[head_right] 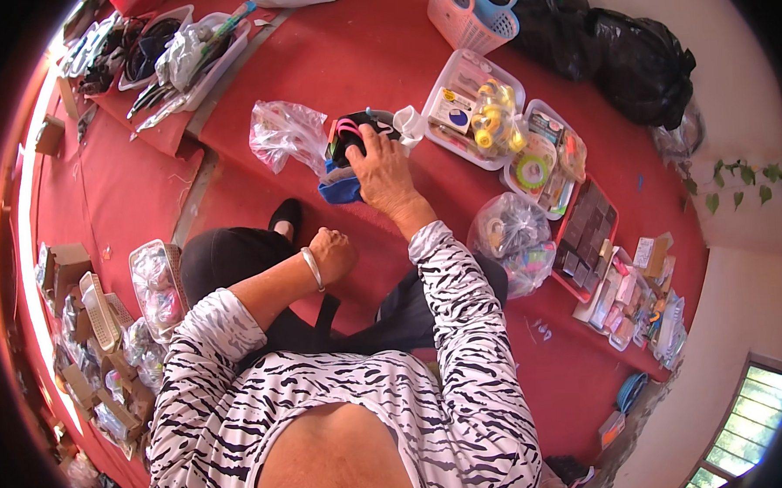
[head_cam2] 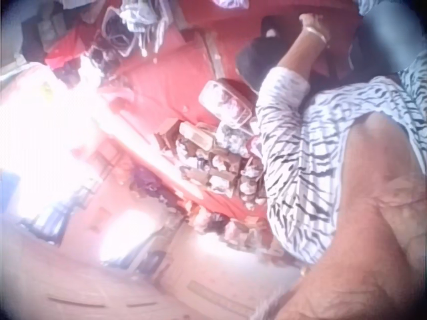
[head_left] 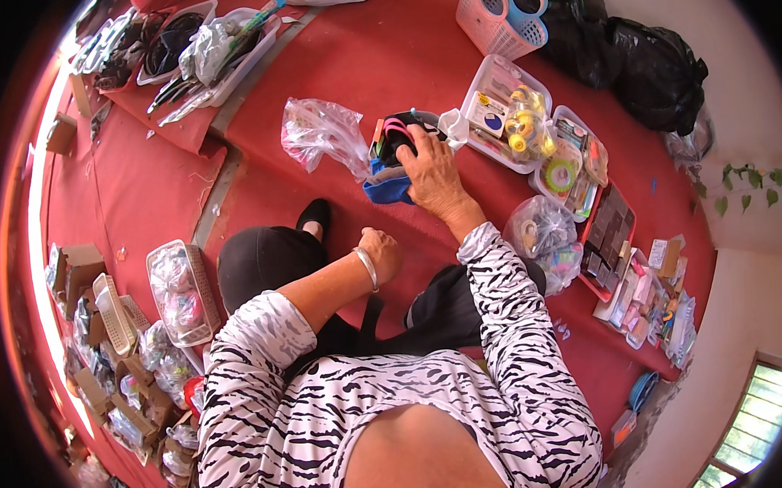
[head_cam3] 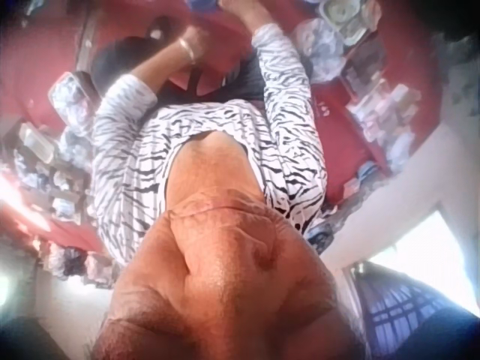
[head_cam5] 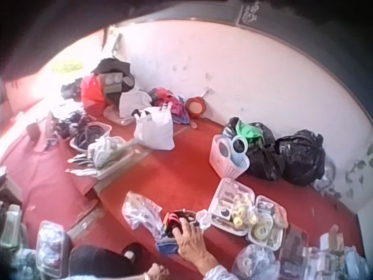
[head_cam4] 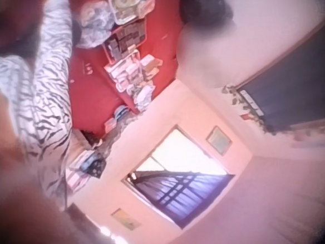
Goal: The person sits on the floor and folds various small pieces of clothing, including a blue shirt and a yellow cloth, placing them into a small patterned basket. The person also handles a plastic bag and a pink bowl during the process.
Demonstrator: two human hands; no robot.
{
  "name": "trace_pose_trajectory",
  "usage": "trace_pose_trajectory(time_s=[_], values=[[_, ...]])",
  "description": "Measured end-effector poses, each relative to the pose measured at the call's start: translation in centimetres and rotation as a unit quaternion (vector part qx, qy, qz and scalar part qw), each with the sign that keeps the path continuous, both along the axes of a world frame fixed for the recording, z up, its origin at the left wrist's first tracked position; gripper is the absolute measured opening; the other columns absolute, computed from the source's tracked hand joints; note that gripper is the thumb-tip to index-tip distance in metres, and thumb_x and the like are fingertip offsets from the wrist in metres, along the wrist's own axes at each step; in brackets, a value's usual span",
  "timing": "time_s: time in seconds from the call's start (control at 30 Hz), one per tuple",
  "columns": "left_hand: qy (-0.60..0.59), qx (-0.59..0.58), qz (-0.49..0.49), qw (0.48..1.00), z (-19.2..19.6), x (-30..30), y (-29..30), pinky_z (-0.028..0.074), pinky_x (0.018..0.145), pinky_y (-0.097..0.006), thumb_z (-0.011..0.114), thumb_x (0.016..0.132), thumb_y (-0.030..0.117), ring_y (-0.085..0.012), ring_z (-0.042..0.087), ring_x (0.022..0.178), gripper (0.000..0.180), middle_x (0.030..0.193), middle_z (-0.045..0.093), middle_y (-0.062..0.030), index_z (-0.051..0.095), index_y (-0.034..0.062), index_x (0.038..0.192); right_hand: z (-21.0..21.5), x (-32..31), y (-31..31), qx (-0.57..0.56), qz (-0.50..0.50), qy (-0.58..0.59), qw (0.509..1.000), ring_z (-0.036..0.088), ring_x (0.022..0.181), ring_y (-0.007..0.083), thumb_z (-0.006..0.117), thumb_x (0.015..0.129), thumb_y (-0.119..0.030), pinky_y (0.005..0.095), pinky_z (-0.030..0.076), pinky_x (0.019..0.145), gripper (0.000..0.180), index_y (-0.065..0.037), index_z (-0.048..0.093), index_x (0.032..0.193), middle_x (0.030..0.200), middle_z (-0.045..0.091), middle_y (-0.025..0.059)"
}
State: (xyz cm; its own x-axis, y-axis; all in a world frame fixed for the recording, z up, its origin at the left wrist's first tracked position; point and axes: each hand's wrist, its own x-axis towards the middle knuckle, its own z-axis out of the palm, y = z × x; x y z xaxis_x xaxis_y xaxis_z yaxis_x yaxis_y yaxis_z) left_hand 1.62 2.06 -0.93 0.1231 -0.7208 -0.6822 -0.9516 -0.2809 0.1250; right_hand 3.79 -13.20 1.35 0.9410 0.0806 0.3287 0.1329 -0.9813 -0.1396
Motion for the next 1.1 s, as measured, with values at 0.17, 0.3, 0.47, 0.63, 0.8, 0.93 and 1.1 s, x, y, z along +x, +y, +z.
trace_pose_trajectory(time_s=[0.17, 0.3, 0.47, 0.63, 0.8, 0.93, 1.1], values=[[0.008, -0.008, -0.02, 1.0, 0.1, 0.2, 0.1, 0.042, 0.067, -0.031, 0.073, 0.07, 0.027, -0.0193, 0.062, 0.096, 0.031, 0.101, 0.066, -0.002, 0.069, 0.0147, 0.098, -1.1, 0.0, -0.1, -0.089, -0.003, -0.054, 0.995, 0.052, 0.089, 0.027, 0.058, 0.07, -0.008, 0.0381, 0.042, 0.072, 0.02, -0.008, 0.052, 0.088, 0.102, 0.052, 0.0111], [0.003, -0.01, -0.014, 1.0, -0.9, 0.1, 0.2, 0.043, 0.068, -0.032, 0.072, 0.071, 0.026, -0.02, 0.062, 0.096, 0.029, 0.101, 0.066, -0.0024, 0.069, 0.0143, 0.097, -1.0, 0.1, -0.5, -0.004, 0.011, -0.064, 0.998, 0.052, 0.088, 0.027, 0.06, 0.066, -0.006, 0.0393, 0.043, 0.073, 0.024, -0.008, 0.052, 0.088, 0.1, 0.053, 0.0082], [0.005, -0.031, -0.029, 0.999, -0.9, 0.2, 0.4, 0.043, 0.065, -0.032, 0.072, 0.07, 0.024, -0.0211, 0.062, 0.094, 0.028, 0.099, 0.066, -0.0036, 0.069, 0.0132, 0.095, -0.6, 0.2, -1.0, 0.097, -0.011, -0.021, 0.995, 0.053, 0.091, 0.0336, 0.058, 0.062, 0.0, 0.0409, 0.043, 0.08, 0.039, -0.005, 0.051, 0.1, 0.104, 0.056, 0.013], [0.024, -0.087, -0.042, 0.995, -0.9, 0.7, 1.0, 0.047, 0.06, -0.034, 0.064, 0.071, 0.018, -0.0238, 0.065, 0.084, 0.016, 0.094, 0.065, -0.0085, 0.068, 0.0106, 0.085, -0.9, 0.8, 0.2, 0.011, -0.061, -0.037, 0.997, 0.055, 0.094, 0.0333, 0.058, 0.064, -0.001, 0.0408, 0.047, 0.078, 0.047, -0.001, 0.05, 0.11, 0.111, 0.054, 0.0174], [0.012, -0.092, -0.027, 0.995, -2.1, 0.2, 1.0, 0.047, 0.06, -0.034, 0.063, 0.072, 0.018, -0.0233, 0.064, 0.084, 0.015, 0.092, 0.065, -0.0082, 0.069, 0.011, 0.084, -1.9, 1.8, -1.1, 0.064, -0.065, -0.053, 0.994, 0.058, 0.085, 0.0298, 0.06, 0.062, -0.004, 0.0372, 0.049, 0.071, 0.035, -0.004, 0.058, 0.097, 0.09, 0.062, 0.0132], [-0.005, -0.058, -0.036, 0.998, -1.9, 0.1, 0.9, 0.043, 0.064, -0.032, 0.066, 0.074, 0.023, -0.0209, 0.063, 0.091, 0.02, 0.095, 0.067, -0.0048, 0.07, 0.0136, 0.091, -0.7, 2.5, -2.5, 0.3, -0.183, -0.044, 0.935, 0.064, 0.076, 0.0293, 0.058, 0.064, -0.002, 0.0343, 0.05, 0.071, 0.025, -0.005, 0.064, 0.088, 0.08, 0.066, 0.0125], [-0.014, -0.057, -0.03, 0.998, -0.5, 0.1, 0.6, 0.043, 0.065, -0.033, 0.066, 0.074, 0.023, -0.0209, 0.063, 0.091, 0.023, 0.097, 0.067, -0.0055, 0.069, 0.0129, 0.094, -0.4, 2.9, -5.4, 0.602, -0.105, -0.117, 0.783, 0.062, 0.083, 0.0126, 0.061, 0.064, 0.01, 0.0256, 0.048, 0.08, 0.034, 0.0, 0.067, 0.097, 0.092, 0.067, 0.0043]])
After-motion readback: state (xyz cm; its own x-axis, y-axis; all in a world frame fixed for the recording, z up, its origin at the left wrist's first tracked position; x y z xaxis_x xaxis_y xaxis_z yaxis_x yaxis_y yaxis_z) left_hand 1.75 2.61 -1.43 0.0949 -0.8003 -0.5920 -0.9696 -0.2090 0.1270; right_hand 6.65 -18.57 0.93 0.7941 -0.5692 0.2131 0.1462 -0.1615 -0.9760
